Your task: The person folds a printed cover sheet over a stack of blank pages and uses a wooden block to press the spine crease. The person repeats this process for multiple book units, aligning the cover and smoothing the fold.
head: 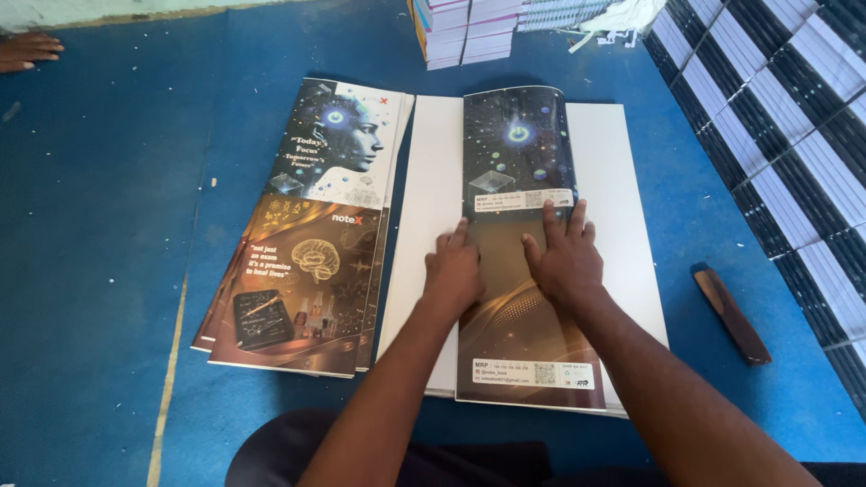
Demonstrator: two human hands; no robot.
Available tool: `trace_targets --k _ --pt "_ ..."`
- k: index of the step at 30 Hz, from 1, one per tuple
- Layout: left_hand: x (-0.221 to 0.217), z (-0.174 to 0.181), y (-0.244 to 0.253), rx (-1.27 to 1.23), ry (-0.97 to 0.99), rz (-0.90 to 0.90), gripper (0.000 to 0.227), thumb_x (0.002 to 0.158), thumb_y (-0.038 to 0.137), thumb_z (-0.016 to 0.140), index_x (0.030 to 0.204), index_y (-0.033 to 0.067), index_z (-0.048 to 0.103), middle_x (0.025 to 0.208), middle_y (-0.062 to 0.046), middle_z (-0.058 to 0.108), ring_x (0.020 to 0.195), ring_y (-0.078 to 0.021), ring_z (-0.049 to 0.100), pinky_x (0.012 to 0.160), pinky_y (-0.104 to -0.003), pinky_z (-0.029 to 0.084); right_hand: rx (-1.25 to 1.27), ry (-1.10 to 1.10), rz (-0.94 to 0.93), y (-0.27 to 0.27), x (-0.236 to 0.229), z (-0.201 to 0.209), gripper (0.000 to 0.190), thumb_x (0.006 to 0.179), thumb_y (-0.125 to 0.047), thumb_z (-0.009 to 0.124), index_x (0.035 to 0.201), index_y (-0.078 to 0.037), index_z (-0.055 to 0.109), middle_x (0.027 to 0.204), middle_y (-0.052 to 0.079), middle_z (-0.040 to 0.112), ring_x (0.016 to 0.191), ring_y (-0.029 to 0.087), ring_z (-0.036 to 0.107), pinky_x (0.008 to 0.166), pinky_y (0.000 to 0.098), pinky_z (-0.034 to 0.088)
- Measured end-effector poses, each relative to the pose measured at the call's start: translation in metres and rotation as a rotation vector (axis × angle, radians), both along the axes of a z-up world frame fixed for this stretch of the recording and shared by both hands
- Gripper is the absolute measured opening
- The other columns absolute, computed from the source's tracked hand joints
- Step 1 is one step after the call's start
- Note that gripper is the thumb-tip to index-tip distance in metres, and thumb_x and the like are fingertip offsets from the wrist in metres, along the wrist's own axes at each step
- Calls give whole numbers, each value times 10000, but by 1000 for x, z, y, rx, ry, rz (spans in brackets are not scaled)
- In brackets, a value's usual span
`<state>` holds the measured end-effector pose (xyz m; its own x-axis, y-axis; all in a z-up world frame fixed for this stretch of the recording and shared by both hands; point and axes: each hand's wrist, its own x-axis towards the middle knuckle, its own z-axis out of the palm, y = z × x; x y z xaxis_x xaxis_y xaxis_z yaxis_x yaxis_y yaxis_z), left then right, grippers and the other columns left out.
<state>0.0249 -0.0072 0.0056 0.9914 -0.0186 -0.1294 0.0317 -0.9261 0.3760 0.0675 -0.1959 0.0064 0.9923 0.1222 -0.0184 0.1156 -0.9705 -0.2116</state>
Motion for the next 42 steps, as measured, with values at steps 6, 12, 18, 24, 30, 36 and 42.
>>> trace_targets --k 6,12,18,24,30,36,42 --pt "32 1 4 62 85 -131 462 750 341 822 1114 65 756 1450 -118 547 1349 -261 514 1036 -557 468 -254 -23 36 3 -1 13 755 994 -607 377 1617 -192 274 1623 292 186 1511 487 147 1183 702 99" --pt "40 22 -4 231 211 -227 614 672 438 900 1168 101 769 1280 -108 685 1289 -278 601 1074 -537 469 -464 -142 276 -4 23 22 800 977 -629 381 1501 -26 419 1674 223 214 1580 357 109 1237 605 8" --pt "39 19 -19 119 112 -145 873 628 235 954 1410 258 565 1414 -133 508 1359 -365 472 1062 -624 405 -342 -76 298 -18 38 1 844 973 -648 373 1522 -6 375 1647 294 193 1568 389 82 1234 596 13" --pt "51 22 -28 244 176 -190 890 648 207 950 1442 233 547 1674 -189 228 1368 -456 427 1094 -630 368 -116 -141 326 -28 39 -27 908 984 -641 338 1589 28 230 1648 320 137 1547 444 71 1224 529 97" --pt "52 26 -32 230 201 -175 559 866 288 788 1391 193 620 1617 -194 368 1399 -466 425 1188 -676 265 -114 -86 315 -30 41 -38 875 988 -634 319 1591 -8 224 1661 301 127 1559 437 65 1236 530 101" --pt "55 32 -38 260 270 -170 727 799 252 830 1459 199 530 1638 -215 294 1426 -493 365 1187 -668 238 -96 -88 333 -34 45 -50 874 1000 -652 284 1605 -25 213 1663 293 122 1556 424 60 1230 544 87" --pt "55 34 -41 296 315 -181 846 746 206 865 1498 193 479 1664 -223 255 1445 -498 356 1185 -629 284 -154 -119 308 -36 45 -61 860 1007 -650 282 1614 -47 198 1675 261 105 1565 388 39 1216 608 46"
